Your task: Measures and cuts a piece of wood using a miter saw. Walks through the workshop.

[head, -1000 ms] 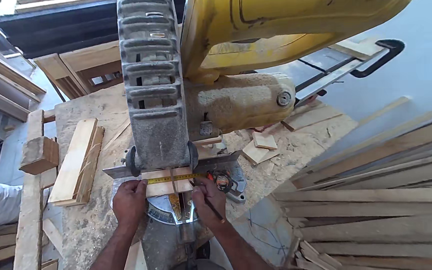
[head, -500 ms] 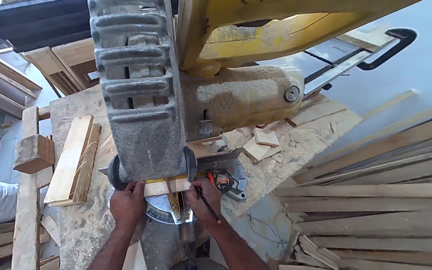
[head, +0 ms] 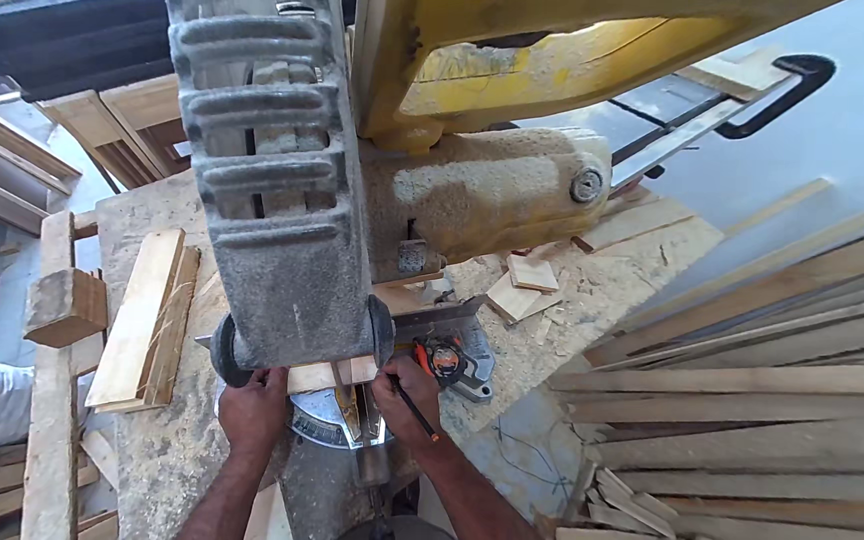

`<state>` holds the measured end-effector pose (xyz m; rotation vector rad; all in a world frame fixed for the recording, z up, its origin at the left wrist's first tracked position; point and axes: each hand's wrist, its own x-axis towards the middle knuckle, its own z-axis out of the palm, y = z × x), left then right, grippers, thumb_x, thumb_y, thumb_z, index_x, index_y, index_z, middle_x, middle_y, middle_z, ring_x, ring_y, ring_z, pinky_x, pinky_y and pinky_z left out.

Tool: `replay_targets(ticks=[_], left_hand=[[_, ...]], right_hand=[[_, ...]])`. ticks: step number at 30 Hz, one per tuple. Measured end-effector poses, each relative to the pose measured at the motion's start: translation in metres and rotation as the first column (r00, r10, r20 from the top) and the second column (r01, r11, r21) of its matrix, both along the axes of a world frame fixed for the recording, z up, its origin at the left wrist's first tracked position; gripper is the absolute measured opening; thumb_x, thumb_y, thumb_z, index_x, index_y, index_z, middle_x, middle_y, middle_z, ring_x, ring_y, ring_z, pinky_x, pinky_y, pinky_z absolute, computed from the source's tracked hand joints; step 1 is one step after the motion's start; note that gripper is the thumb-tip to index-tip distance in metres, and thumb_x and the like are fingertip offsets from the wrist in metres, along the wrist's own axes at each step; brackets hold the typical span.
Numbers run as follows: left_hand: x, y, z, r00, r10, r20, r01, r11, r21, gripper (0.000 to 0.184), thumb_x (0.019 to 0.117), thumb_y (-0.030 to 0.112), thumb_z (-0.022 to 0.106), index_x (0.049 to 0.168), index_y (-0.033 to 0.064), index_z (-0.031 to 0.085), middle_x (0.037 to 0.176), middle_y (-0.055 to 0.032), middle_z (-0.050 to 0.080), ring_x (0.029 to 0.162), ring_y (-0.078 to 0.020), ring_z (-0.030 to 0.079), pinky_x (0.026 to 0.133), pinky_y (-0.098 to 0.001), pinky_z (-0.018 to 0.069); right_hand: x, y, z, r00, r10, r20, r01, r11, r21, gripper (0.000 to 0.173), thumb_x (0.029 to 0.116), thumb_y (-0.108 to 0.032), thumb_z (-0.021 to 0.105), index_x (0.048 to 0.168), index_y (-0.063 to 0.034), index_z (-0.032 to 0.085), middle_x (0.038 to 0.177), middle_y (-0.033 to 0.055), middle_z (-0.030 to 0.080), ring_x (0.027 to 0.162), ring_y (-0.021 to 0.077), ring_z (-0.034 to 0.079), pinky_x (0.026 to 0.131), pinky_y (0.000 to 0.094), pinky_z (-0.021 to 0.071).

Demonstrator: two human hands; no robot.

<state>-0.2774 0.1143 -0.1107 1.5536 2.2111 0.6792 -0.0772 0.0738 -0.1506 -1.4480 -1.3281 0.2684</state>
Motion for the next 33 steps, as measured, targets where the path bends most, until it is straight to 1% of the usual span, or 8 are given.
replay_targets(ticks=[5,10,13,17,24,30,32,33], left_hand=[[-0.001,0.000,-0.001,1.000,-0.009,-0.015,0.009,1.000,-0.007,0.026,0.0968,0.029,0.069,0.092,0.0034,0.073,0.090,-0.0204,0.072,0.090,-0.0407,0.070,0.082,-0.0646,0.0516],[-0.001,-0.001,-0.001,1.000,-0.015,0.008,0.015,1.000,0.015,0.024,0.0969,0.029,0.070,0.094,0.0055,0.074,0.090,-0.0186,0.072,0.089,-0.0386,0.070,0.081,-0.0640,0.0519],[-0.002,-0.001,0.001,0.999,-0.016,0.032,0.016,1.000,-0.005,0.025,0.0965,0.030,0.071,0.097,0.0058,0.074,0.093,-0.0191,0.072,0.093,-0.0395,0.070,0.083,-0.0655,0.0514],[-0.002,0.000,0.001,0.999,-0.012,0.030,0.012,1.000,-0.001,0.026,0.0961,0.031,0.071,0.098,0.0056,0.073,0.094,-0.0186,0.072,0.092,-0.0393,0.070,0.083,-0.0656,0.0513],[-0.001,0.001,0.003,1.000,-0.014,0.018,0.014,1.000,-0.009,0.025,0.0965,0.030,0.070,0.096,0.0054,0.073,0.094,-0.0185,0.071,0.092,-0.0385,0.070,0.082,-0.0647,0.0513],[-0.003,0.001,-0.001,0.999,-0.035,0.020,0.035,0.999,0.011,0.023,0.0965,0.027,0.070,0.089,0.0053,0.071,0.092,-0.0173,0.069,0.087,-0.0375,0.068,0.078,-0.0629,0.0511],[-0.004,0.002,-0.004,0.999,-0.044,0.013,0.044,0.999,0.017,0.025,0.0968,0.030,0.070,0.090,0.0054,0.074,0.094,-0.0170,0.069,0.090,-0.0373,0.068,0.079,-0.0625,0.0520],[-0.005,0.002,-0.005,0.999,-0.049,0.006,0.049,0.999,0.021,0.027,0.0971,0.031,0.069,0.091,0.0057,0.075,0.096,-0.0169,0.070,0.092,-0.0369,0.068,0.081,-0.0625,0.0525]], right_hand=[[-0.001,0.001,-0.001,1.000,-0.018,0.010,0.018,1.000,0.001,0.007,0.0805,-0.005,0.067,0.076,-0.0043,0.071,0.068,0.0020,0.066,0.062,0.0068,0.064,0.058,0.0220,0.0560],[-0.001,0.000,-0.001,1.000,-0.012,0.000,0.012,1.000,-0.013,0.006,0.0811,-0.005,0.067,0.076,-0.0045,0.071,0.068,0.0023,0.066,0.062,0.0071,0.064,0.058,0.0226,0.0563],[0.000,-0.001,0.002,1.000,0.000,0.010,0.000,1.000,-0.026,0.008,0.0818,-0.007,0.066,0.077,-0.0037,0.071,0.067,0.0030,0.066,0.061,0.0086,0.065,0.058,0.0243,0.0565],[-0.001,0.001,0.002,1.000,-0.001,0.010,0.002,1.000,-0.015,0.008,0.0817,-0.007,0.066,0.077,-0.0034,0.071,0.066,0.0029,0.065,0.060,0.0084,0.064,0.057,0.0237,0.0559],[-0.001,0.001,0.003,1.000,-0.007,0.027,0.007,1.000,0.001,0.006,0.0805,-0.006,0.066,0.076,-0.0034,0.070,0.066,0.0031,0.065,0.059,0.0081,0.064,0.056,0.0228,0.0555],[0.000,0.001,0.004,0.999,0.006,0.039,-0.006,1.000,-0.013,0.006,0.0806,-0.006,0.066,0.076,-0.0038,0.069,0.066,0.0034,0.065,0.060,0.0092,0.064,0.057,0.0243,0.0562],[0.000,0.001,0.008,1.000,0.011,0.014,-0.011,1.000,-0.029,0.006,0.0805,-0.005,0.066,0.076,-0.0025,0.069,0.067,0.0045,0.065,0.061,0.0096,0.065,0.057,0.0245,0.0564],[0.001,-0.002,0.013,1.000,0.017,-0.007,-0.017,0.999,-0.042,0.007,0.0822,-0.005,0.065,0.079,-0.0014,0.070,0.069,0.0052,0.066,0.062,0.0096,0.065,0.058,0.0244,0.0565]])
